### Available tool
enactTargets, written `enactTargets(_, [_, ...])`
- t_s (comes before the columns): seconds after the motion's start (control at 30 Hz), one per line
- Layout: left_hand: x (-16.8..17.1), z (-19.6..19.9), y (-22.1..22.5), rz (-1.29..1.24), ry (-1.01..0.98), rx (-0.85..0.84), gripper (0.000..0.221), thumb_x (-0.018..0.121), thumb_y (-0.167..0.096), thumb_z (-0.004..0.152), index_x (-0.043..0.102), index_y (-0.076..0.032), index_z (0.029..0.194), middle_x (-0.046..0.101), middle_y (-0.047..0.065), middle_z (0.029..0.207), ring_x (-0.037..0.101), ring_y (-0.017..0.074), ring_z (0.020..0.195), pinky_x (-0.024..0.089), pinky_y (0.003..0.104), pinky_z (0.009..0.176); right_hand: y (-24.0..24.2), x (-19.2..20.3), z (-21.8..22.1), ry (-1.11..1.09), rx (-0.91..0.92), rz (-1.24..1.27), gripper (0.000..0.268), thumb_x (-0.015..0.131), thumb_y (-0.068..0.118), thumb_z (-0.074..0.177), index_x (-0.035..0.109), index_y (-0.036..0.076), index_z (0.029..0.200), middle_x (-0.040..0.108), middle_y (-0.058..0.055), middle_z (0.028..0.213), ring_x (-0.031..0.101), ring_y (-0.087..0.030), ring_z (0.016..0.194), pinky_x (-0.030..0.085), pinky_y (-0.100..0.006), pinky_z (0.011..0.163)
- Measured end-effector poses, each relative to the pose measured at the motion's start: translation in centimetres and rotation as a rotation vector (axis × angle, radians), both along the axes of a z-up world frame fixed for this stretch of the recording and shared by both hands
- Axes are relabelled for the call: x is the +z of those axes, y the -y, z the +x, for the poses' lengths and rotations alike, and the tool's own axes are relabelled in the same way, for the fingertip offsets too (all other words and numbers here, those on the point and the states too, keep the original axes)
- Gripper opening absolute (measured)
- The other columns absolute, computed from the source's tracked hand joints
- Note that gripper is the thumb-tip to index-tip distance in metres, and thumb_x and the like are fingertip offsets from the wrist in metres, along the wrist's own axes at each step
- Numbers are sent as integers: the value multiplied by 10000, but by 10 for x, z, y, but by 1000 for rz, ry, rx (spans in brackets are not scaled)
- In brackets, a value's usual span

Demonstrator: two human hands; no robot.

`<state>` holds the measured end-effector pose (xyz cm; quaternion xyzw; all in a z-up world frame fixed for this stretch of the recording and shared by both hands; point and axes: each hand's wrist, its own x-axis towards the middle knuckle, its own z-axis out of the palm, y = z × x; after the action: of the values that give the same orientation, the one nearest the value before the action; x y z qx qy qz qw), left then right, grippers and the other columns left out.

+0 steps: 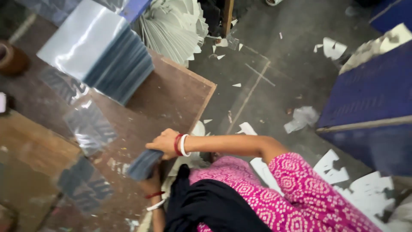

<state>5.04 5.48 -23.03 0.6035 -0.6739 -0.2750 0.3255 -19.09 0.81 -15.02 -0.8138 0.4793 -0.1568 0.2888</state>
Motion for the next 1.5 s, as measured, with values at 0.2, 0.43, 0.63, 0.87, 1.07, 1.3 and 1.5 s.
enactTargets(0.2, [-15, -8, -27, -15, -163, 281, 1066, 885, -359, 763, 255, 51, 1520, 388, 265, 1508, 408, 355, 1390, 345, 472, 1132, -18, 11, -11, 64, -149, 60, 614, 786, 455, 714, 609, 184, 1236, 745, -138, 925, 718, -382, 885, 546, -516, 720])
enactTargets(0.43, [83, -62, -39, 861, -767, 331, 867, 348, -677, 862, 297, -176, 1568, 431, 59, 1549, 448, 260, 1390, 369, 504, 1081, -34, 63, -28, 245, -486, 240, 799, 742, 723, 660, 684, 182, 1245, 753, -176, 889, 731, -393, 841, 572, -488, 770])
enactTargets(0.63, [130, -46, -28, 652, -1149, 119, 996, 271, -810, 936, 405, -24, 1534, 462, 189, 1533, 480, 325, 1353, 336, 486, 1139, -68, 121, -36, 576, -537, 328, 786, 795, 683, 676, 706, 125, 1223, 780, -132, 915, 765, -288, 846, 593, -408, 791])
enactTargets(0.87, [164, -54, -5, 752, -1390, 138, 1121, 201, -887, 841, 370, -35, 1551, 458, 139, 1549, 493, 306, 1344, 341, 465, 1125, -82, 132, -39, 1006, -439, 495, 747, 909, 429, 725, 657, 12, 1291, 754, -89, 1099, 706, -140, 1023, 556, -310, 925])
enactTargets(1.07, [186, -103, 31, 477, -1198, -104, 856, 315, -700, 1010, 220, -121, 1633, 333, 200, 1624, 406, 336, 1416, 319, 548, 1214, -75, 139, -48, 1356, -292, 653, 741, 903, 299, 792, 591, -8, 1390, 688, -56, 1240, 626, -136, 1163, 505, -310, 1027])
enactTargets(1.3, [137, -134, 54, 828, -1408, -429, 651, 334, -532, 1063, 175, -288, 1645, 305, 225, 1641, 388, 377, 1455, 346, 560, 1199, -77, 101, -50, 1559, -120, 645, 807, 856, 337, 838, 520, 0, 1489, 633, -57, 1350, 556, -154, 1290, 419, -302, 1120])
enactTargets(1.5, [218, -138, 29, 602, -1277, -332, 946, 359, -731, 964, 180, -102, 1648, 313, 243, 1643, 371, 365, 1472, 330, 516, 1217, -80, 81, -71, 1713, -274, 684, 764, 865, 304, 842, 527, -14, 1449, 644, -92, 1289, 616, -175, 1182, 499, -344, 1028])
